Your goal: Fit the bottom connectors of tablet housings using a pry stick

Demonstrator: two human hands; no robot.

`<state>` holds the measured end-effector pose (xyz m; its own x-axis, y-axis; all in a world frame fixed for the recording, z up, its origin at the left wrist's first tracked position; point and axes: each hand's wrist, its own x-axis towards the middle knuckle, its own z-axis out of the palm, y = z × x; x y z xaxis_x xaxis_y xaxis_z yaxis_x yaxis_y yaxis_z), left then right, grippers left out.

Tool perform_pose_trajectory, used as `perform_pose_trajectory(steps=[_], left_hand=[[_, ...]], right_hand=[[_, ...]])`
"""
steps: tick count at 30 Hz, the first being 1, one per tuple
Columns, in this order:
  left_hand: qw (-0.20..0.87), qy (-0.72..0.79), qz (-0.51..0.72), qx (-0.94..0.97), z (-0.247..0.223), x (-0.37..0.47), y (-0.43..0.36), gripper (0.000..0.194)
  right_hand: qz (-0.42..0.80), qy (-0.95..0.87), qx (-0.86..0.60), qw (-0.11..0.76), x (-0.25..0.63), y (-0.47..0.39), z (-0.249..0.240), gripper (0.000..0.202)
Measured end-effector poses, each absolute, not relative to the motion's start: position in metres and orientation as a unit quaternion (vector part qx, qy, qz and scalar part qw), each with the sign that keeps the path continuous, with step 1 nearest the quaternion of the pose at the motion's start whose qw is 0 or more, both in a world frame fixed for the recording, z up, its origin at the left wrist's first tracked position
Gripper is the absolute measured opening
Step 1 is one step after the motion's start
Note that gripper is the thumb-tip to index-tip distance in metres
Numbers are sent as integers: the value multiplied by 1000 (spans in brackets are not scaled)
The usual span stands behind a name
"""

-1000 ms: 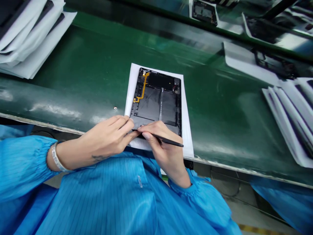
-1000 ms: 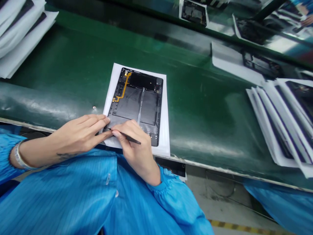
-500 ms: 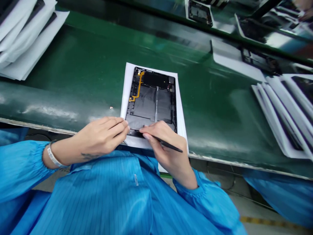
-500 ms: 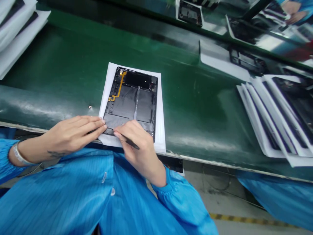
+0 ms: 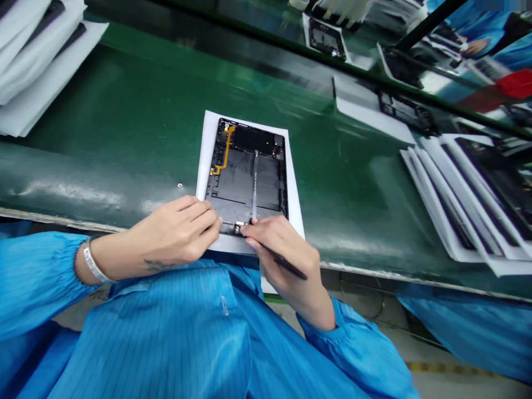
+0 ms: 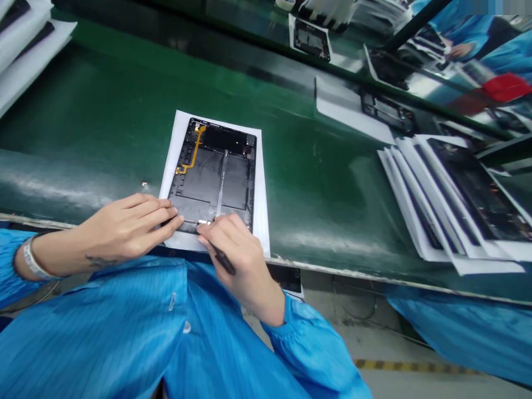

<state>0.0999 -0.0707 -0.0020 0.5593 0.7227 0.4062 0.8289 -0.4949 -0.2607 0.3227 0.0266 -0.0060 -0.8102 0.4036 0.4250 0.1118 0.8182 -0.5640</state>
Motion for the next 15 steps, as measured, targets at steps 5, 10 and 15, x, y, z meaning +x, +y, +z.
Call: perform_pose_trajectory(steps=[5, 10, 15], left_hand=[[53, -519, -196, -830, -4, 90, -71, 34], [-261, -623, -372, -636, 7, 74, -50, 60], [-424, -632, -443, -474, 15, 70, -23, 73]], right_hand=[[279, -913, -119, 272, 323, 25, -9, 18], [399, -813, -182, 383, 319, 27, -22, 22], [411, -779, -213, 424, 313, 25, -27, 19]])
